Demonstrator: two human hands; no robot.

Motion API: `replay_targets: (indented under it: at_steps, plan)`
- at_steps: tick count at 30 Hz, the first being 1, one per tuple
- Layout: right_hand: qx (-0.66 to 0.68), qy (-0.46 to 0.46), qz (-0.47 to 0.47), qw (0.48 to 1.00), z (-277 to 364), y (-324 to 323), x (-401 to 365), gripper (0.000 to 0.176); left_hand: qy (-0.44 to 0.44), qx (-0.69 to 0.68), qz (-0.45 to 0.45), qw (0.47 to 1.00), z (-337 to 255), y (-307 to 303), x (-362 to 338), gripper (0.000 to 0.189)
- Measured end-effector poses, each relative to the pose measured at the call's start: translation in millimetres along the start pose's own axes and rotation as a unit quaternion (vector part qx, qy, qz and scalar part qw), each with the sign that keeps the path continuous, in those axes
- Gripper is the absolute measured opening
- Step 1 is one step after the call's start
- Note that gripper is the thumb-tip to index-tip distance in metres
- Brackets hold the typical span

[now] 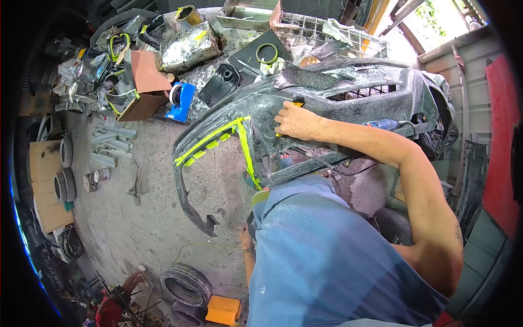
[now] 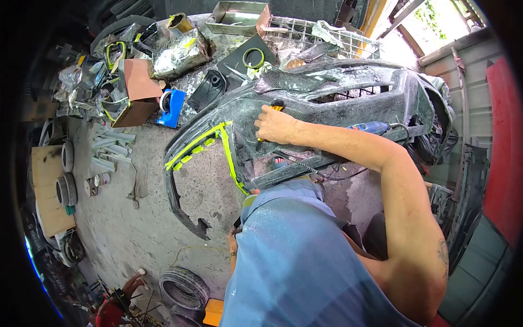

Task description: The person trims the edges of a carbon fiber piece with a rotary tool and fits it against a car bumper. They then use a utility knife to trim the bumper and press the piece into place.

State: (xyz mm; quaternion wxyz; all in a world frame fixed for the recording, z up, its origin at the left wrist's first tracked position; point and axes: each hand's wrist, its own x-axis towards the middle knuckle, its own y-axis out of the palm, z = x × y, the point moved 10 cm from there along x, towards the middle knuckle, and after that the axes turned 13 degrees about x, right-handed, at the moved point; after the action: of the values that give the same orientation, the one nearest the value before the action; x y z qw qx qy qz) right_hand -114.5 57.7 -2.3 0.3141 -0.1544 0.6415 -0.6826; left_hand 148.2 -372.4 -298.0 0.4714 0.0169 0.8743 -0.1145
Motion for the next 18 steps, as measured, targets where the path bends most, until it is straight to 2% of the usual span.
replay_targets:
  at_steps: [7, 9, 10, 12, 13, 15, 17, 18]
  plan:
    - [-0.026, -0.034, -0.027, 0.999, -14.8, -34.7, 0.5, 0.009, -0.04, -0.076, -0.009, 0.996, 21.6, 16.5, -18.2, 0.028]
    - [-0.074, -0.057, 0.057, 0.994, -8.0, -23.1, 4.0, 0.009, -0.048, -0.092, -0.011, 0.995, 24.8, 18.4, -24.2, 0.03]
    - [-0.074, -0.059, 0.056, 0.994, -9.9, -20.4, 4.8, 0.009, -0.052, -0.097, -0.012, 0.994, 26.1, 19.0, -26.0, 0.031]
    - [-0.054, -0.063, -0.042, 0.996, -14.6, -37.1, 8.8, 0.008, -0.059, -0.113, -0.015, 0.992, 28.6, 21.0, -30.3, 0.034]
    - [-0.055, -0.069, -0.043, 0.995, -13.9, -38.6, 10.5, 0.008, -0.061, -0.122, -0.017, 0.991, 29.5, 21.6, -32.5, 0.035]
    - [-0.078, -0.043, 0.053, 0.995, -17.1, -25.2, 12.2, 0.009, -0.067, -0.135, -0.021, 0.988, 31.3, 21.9, -36.9, 0.037]
    - [-0.068, -0.03, 0.035, 0.997, -27.9, -36.4, 18.9, 0.011, -0.075, -0.148, -0.022, 0.986, 32.1, 24.5, -39.9, 0.04]
    - [-0.048, -0.035, -0.015, 0.998, -31.4, -42.5, 22.9, 0.01, -0.079, -0.155, -0.024, 0.984, 32.9, 25.3, -42.0, 0.041]
